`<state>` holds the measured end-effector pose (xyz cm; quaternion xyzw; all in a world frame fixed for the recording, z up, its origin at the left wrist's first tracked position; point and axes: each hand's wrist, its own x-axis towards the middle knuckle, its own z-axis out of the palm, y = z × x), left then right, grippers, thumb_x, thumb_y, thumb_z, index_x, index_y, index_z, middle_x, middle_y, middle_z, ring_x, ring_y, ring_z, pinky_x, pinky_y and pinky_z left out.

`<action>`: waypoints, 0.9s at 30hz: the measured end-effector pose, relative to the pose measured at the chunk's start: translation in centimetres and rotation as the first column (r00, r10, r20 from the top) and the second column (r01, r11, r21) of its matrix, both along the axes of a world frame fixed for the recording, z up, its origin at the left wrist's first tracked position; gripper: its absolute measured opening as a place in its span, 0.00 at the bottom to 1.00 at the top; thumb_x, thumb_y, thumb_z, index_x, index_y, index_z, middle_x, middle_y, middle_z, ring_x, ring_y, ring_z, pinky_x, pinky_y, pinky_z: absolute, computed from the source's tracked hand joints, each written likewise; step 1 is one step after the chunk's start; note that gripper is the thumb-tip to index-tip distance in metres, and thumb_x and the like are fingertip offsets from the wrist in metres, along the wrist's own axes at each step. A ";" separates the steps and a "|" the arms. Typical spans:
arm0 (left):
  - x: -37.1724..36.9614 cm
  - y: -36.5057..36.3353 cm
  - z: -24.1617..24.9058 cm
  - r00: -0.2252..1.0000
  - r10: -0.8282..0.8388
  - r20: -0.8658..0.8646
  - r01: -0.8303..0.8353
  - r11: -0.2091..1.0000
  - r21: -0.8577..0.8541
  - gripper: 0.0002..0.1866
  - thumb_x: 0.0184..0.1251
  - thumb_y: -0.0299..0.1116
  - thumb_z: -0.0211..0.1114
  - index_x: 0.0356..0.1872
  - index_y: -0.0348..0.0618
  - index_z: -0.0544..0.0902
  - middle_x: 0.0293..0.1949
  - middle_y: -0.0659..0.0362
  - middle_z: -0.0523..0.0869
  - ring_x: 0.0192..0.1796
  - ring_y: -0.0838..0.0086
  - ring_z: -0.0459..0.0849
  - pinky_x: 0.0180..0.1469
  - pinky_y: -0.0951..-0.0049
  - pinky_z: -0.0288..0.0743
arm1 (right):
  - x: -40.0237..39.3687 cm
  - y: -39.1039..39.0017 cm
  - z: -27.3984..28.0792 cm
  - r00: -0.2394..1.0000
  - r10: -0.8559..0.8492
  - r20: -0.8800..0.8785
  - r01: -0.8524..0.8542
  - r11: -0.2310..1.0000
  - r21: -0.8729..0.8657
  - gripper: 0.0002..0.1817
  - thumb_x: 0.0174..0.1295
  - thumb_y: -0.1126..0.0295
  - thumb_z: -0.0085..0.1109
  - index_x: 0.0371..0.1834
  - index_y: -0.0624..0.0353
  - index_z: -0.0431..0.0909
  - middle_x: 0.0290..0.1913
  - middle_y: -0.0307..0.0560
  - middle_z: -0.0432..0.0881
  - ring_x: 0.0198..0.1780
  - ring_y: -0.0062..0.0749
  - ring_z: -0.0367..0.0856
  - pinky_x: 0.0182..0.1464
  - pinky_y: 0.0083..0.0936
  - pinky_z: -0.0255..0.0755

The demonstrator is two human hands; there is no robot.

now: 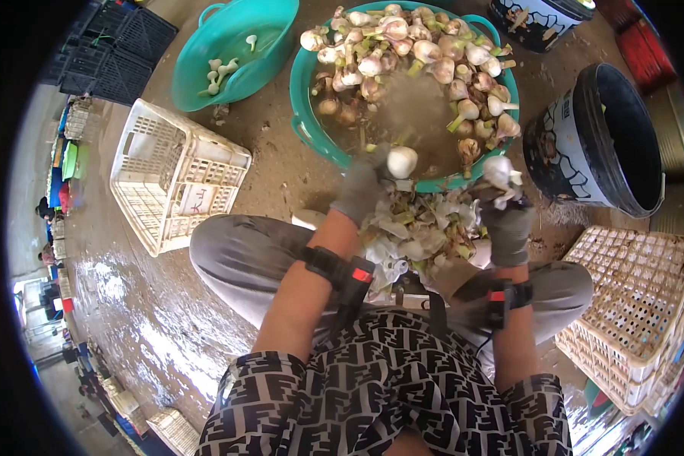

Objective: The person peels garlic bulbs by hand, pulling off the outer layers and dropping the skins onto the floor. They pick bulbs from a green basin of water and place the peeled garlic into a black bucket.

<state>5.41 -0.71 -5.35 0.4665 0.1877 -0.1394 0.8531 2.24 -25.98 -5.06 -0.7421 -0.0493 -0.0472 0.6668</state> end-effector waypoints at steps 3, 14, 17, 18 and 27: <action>-0.2 0.6 1.1 0.999 0.040 0.026 -0.042 0.993 0.114 0.16 0.64 0.40 0.62 0.36 0.34 0.79 0.23 0.61 0.81 0.22 0.81 0.77 0.20 0.82 0.69 | 0.9 -0.6 0.0 0.873 0.241 -0.424 -0.284 0.958 -0.039 0.27 0.55 0.53 0.62 0.55 0.56 0.72 0.45 0.49 0.80 0.42 0.36 0.81 0.44 0.30 0.73; -2.1 -4.2 1.5 0.967 -0.072 0.244 -0.133 0.677 0.724 0.09 0.54 0.32 0.70 0.29 0.37 0.82 0.23 0.63 0.82 0.25 0.83 0.77 0.27 0.78 0.71 | 1.7 7.3 2.1 0.990 0.030 0.139 0.074 0.728 -0.682 0.09 0.46 0.72 0.58 0.34 0.52 0.78 0.35 0.46 0.81 0.37 0.45 0.79 0.39 0.35 0.71; -2.2 -3.6 -0.2 0.989 -0.027 0.146 -0.050 0.865 0.498 0.09 0.56 0.33 0.68 0.31 0.37 0.82 0.24 0.62 0.82 0.24 0.84 0.76 0.26 0.80 0.70 | 1.5 6.3 0.4 0.986 0.039 0.162 0.074 0.765 -0.640 0.07 0.48 0.72 0.57 0.32 0.53 0.78 0.36 0.47 0.81 0.39 0.45 0.79 0.39 0.35 0.72; -2.3 -3.4 -0.1 0.989 -0.006 0.148 -0.052 0.921 0.385 0.09 0.57 0.33 0.68 0.32 0.37 0.82 0.24 0.62 0.82 0.24 0.84 0.76 0.26 0.81 0.71 | 1.5 5.7 -0.1 0.997 -0.005 0.074 0.054 0.726 -0.685 0.08 0.49 0.70 0.57 0.34 0.54 0.78 0.35 0.48 0.81 0.38 0.46 0.79 0.39 0.36 0.72; -1.4 0.5 1.9 0.994 -0.109 -0.012 0.105 0.918 0.382 0.13 0.62 0.36 0.63 0.39 0.36 0.78 0.29 0.59 0.83 0.27 0.81 0.79 0.27 0.82 0.73 | -0.3 4.6 1.0 0.930 0.157 -0.332 -0.274 0.899 -0.342 0.18 0.51 0.62 0.65 0.40 0.60 0.75 0.41 0.52 0.80 0.44 0.39 0.79 0.48 0.33 0.72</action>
